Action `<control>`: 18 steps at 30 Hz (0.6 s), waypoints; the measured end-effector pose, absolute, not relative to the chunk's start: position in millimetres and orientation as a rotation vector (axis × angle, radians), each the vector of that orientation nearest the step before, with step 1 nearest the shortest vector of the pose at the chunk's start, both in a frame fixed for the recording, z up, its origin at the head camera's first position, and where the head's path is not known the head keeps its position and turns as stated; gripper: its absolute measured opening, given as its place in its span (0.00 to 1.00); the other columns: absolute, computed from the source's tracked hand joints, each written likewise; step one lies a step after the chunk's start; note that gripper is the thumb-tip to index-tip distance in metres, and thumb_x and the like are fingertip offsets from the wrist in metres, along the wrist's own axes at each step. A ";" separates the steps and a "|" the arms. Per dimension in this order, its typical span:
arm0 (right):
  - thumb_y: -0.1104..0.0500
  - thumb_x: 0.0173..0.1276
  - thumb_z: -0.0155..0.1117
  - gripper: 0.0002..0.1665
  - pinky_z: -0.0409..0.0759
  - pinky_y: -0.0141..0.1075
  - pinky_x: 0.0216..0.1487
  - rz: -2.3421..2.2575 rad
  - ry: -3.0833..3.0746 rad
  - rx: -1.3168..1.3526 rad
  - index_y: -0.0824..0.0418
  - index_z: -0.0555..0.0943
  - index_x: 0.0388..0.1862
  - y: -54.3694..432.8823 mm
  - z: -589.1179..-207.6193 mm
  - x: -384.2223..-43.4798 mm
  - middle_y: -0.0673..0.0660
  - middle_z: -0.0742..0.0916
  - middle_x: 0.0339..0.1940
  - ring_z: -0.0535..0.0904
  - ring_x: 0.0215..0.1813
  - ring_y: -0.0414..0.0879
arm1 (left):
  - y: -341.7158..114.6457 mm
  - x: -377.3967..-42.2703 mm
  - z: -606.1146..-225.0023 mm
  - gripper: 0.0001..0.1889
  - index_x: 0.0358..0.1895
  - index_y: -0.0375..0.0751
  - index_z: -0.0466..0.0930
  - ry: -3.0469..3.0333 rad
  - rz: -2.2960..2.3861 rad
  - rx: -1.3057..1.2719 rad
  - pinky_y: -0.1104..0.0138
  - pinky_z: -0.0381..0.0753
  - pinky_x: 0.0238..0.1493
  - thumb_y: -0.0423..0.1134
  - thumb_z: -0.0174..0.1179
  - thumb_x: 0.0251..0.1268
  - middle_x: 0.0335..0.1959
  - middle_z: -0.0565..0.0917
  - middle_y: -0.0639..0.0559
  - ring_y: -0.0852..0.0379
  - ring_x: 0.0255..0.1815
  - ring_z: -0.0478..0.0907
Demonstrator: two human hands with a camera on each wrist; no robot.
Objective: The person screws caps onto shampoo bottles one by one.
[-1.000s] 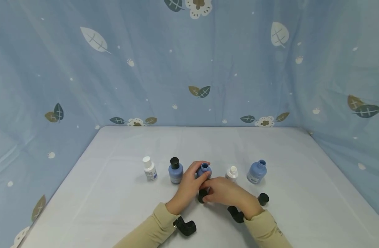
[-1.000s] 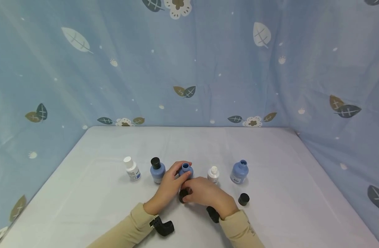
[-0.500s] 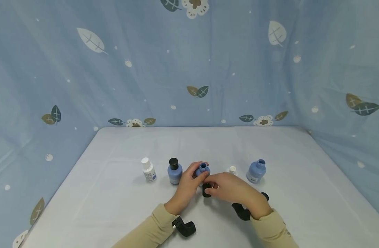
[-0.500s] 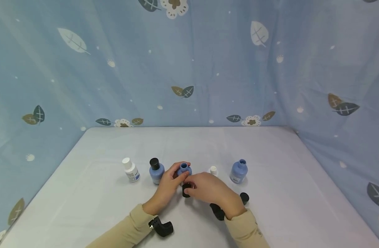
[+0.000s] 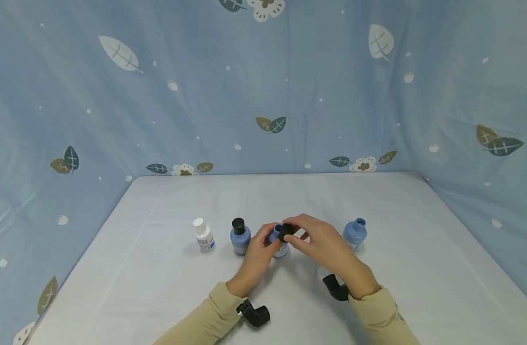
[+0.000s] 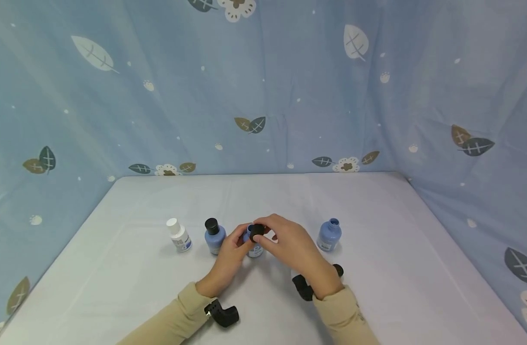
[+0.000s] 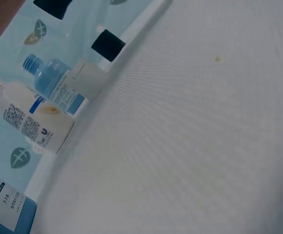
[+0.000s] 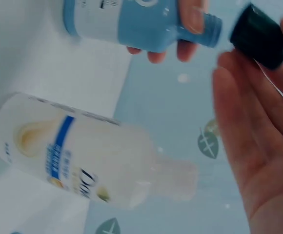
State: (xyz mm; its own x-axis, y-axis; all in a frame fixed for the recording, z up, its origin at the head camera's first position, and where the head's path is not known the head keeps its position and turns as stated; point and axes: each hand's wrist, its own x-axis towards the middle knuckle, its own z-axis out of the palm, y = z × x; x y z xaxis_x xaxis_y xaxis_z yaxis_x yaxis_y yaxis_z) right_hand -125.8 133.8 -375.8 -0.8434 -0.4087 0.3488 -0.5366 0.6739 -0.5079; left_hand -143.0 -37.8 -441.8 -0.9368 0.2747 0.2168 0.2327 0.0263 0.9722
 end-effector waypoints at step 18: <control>0.57 0.66 0.54 0.21 0.75 0.31 0.36 0.805 -2.458 0.692 0.55 0.71 0.59 106.6 -403.1 -130.9 0.49 0.76 0.51 0.76 0.42 0.40 | -39.8 -144.1 -443.9 0.16 0.52 0.40 0.74 2.298 2.119 0.623 0.55 0.67 0.54 0.37 0.57 0.60 0.49 0.75 0.51 0.58 0.51 0.70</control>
State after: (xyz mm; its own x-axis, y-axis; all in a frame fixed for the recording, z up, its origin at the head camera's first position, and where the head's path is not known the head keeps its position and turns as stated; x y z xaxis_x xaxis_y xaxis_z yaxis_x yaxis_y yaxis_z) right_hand -130.9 106.6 -403.1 -0.7675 -0.3146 0.5585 -0.5841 0.7021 -0.4072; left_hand -144.1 -39.8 -443.9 -0.9225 0.2512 0.2931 0.3125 0.0401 0.9491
